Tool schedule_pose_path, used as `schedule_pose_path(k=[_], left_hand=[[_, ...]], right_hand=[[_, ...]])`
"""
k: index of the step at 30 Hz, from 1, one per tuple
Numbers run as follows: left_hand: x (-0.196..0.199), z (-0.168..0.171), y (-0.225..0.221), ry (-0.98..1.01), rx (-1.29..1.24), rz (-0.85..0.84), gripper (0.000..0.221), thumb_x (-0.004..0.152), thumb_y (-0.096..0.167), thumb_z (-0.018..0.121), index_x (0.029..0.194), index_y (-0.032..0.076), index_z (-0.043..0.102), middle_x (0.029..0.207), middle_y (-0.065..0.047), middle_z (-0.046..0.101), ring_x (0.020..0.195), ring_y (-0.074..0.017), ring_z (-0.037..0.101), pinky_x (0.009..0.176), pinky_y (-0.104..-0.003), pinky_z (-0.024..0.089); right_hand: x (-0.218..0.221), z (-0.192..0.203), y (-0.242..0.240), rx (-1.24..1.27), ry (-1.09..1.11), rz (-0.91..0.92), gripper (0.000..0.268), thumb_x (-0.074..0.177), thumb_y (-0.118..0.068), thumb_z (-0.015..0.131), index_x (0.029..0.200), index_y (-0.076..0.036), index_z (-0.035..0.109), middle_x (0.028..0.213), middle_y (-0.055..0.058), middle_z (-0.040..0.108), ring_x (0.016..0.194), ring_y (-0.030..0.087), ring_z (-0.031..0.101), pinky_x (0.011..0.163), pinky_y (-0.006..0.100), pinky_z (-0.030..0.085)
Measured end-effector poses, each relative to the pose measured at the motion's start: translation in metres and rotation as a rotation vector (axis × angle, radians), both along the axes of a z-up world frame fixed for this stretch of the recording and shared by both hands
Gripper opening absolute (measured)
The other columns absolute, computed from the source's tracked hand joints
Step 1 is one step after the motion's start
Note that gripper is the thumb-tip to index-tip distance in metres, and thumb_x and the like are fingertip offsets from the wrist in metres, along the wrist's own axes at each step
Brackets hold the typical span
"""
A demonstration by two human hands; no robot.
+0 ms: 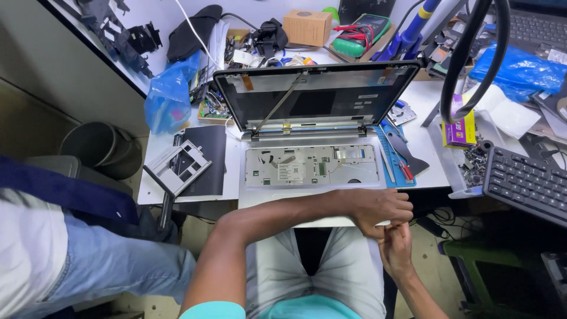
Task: The person disassembles a laptop by first removing the bottom cover and then detaching the motherboard. They use a screwdriver to loosen screws and carefully lift the components out of the chassis.
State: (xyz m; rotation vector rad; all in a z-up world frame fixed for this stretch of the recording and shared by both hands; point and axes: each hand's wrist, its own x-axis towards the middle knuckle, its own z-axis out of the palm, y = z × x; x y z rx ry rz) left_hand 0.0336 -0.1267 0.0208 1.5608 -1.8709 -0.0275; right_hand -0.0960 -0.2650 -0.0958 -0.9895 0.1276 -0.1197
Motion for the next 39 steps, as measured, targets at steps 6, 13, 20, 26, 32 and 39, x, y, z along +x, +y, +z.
schedule_pose_path(k=[6,13,20,26,32,39], left_hand=[[0.0,0.001,0.003,-0.049,0.006,0.013,0.019,0.072,0.021,0.065,0.08,0.019,0.049,0.078,0.0,0.052,0.077,-0.0184,0.044,0.072,-0.036,0.038],[-0.015,-0.024,0.006,-0.142,0.027,0.244,0.016,0.073,0.02,0.068,0.083,0.017,0.056,0.087,-0.002,0.055,0.086,-0.021,0.05,0.076,-0.038,0.041],[-0.06,0.003,0.025,-0.477,0.402,1.101,0.096,0.072,0.091,0.045,0.135,0.019,0.054,0.132,-0.026,0.057,0.12,-0.0457,0.055,0.087,-0.062,0.046],[-0.063,0.007,0.024,-0.616,0.331,1.138,0.099,0.068,0.096,0.043,0.114,0.01,0.063,0.096,-0.019,0.067,0.085,-0.0311,0.062,0.063,-0.05,0.057],[-0.062,-0.002,0.029,-0.598,0.146,1.091,0.092,0.072,0.089,0.05,0.107,0.005,0.064,0.09,-0.019,0.064,0.077,-0.0323,0.058,0.06,-0.049,0.047],[-0.058,-0.008,0.027,-0.604,0.105,1.052,0.086,0.078,0.083,0.046,0.099,0.002,0.065,0.084,-0.022,0.061,0.071,-0.0334,0.053,0.053,-0.046,0.04]], right_hand=[[-0.003,0.024,0.002,0.083,-0.023,0.096,0.034,0.094,0.004,0.048,0.128,0.001,0.049,0.094,0.017,0.063,0.083,0.031,0.071,0.071,0.047,0.066],[-0.003,0.01,-0.014,0.05,-0.028,0.191,0.037,0.101,-0.003,0.051,0.138,-0.003,0.044,0.104,0.017,0.065,0.077,0.03,0.073,0.069,0.046,0.065],[-0.004,0.02,-0.015,0.027,0.101,0.184,0.035,0.101,-0.003,0.048,0.136,-0.005,0.042,0.11,0.023,0.065,0.089,0.032,0.067,0.069,0.048,0.06],[-0.003,0.014,-0.019,0.023,0.075,0.207,0.038,0.1,-0.005,0.052,0.138,-0.005,0.043,0.11,0.023,0.065,0.09,0.031,0.067,0.069,0.047,0.062],[-0.005,0.018,-0.018,0.017,0.104,0.211,0.04,0.101,-0.011,0.056,0.138,-0.009,0.041,0.095,0.02,0.067,0.083,0.03,0.068,0.068,0.048,0.062],[-0.002,0.026,-0.01,-0.056,0.215,0.165,0.037,0.1,-0.008,0.047,0.135,-0.009,0.036,0.086,0.018,0.061,0.072,0.031,0.066,0.065,0.05,0.063]])
